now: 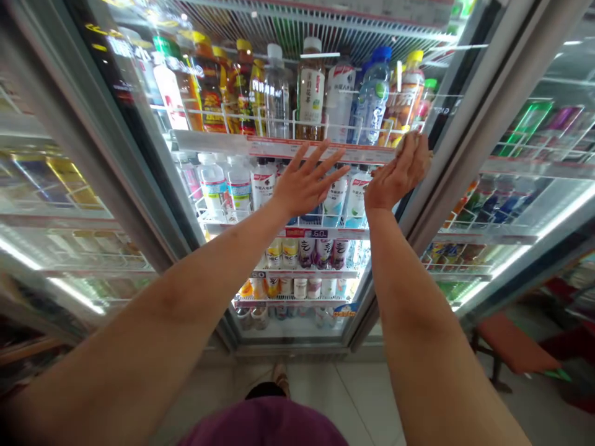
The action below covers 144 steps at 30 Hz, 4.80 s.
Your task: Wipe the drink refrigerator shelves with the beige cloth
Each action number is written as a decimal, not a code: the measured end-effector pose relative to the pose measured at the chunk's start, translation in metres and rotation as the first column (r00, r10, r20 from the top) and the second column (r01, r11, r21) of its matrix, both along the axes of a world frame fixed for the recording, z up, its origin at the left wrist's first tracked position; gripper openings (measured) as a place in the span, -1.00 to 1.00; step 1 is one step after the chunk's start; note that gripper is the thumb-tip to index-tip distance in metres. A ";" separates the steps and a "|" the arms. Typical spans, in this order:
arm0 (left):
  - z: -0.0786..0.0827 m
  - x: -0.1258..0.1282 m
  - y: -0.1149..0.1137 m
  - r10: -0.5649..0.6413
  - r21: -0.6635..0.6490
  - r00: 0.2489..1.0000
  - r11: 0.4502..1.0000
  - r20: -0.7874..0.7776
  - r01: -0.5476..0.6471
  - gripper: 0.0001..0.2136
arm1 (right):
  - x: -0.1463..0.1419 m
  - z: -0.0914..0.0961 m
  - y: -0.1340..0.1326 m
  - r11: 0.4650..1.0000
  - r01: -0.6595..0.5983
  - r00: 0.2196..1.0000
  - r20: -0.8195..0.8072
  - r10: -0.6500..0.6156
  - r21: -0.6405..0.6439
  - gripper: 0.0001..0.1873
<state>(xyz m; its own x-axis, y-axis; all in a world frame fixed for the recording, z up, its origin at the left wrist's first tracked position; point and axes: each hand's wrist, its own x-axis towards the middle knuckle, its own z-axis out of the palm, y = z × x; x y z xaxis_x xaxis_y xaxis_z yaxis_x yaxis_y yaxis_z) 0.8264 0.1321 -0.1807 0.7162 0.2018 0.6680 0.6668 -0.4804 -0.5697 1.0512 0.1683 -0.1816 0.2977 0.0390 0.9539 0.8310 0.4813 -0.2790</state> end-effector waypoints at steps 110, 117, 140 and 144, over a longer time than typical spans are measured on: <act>-0.115 -0.198 -0.034 0.235 0.116 0.905 0.950 0.354 -0.291 -0.56 | -0.196 -0.043 -0.044 0.966 -0.246 0.654 0.721 0.227 -0.081 -0.40; -0.116 -0.201 -0.034 0.236 0.112 0.905 0.950 0.354 -0.292 -0.54 | -0.188 -0.038 -0.046 0.977 -0.206 0.682 0.724 0.105 0.052 -0.34; -0.111 -0.207 -0.033 0.087 0.168 0.915 0.972 0.394 -0.165 -0.42 | -0.154 -0.048 -0.046 0.962 -0.260 0.613 0.784 0.097 0.085 -0.44; -0.110 -0.207 -0.032 0.088 0.169 0.918 0.972 0.387 -0.164 -0.40 | -0.151 -0.045 -0.043 0.970 -0.222 0.728 0.679 0.098 0.098 -0.36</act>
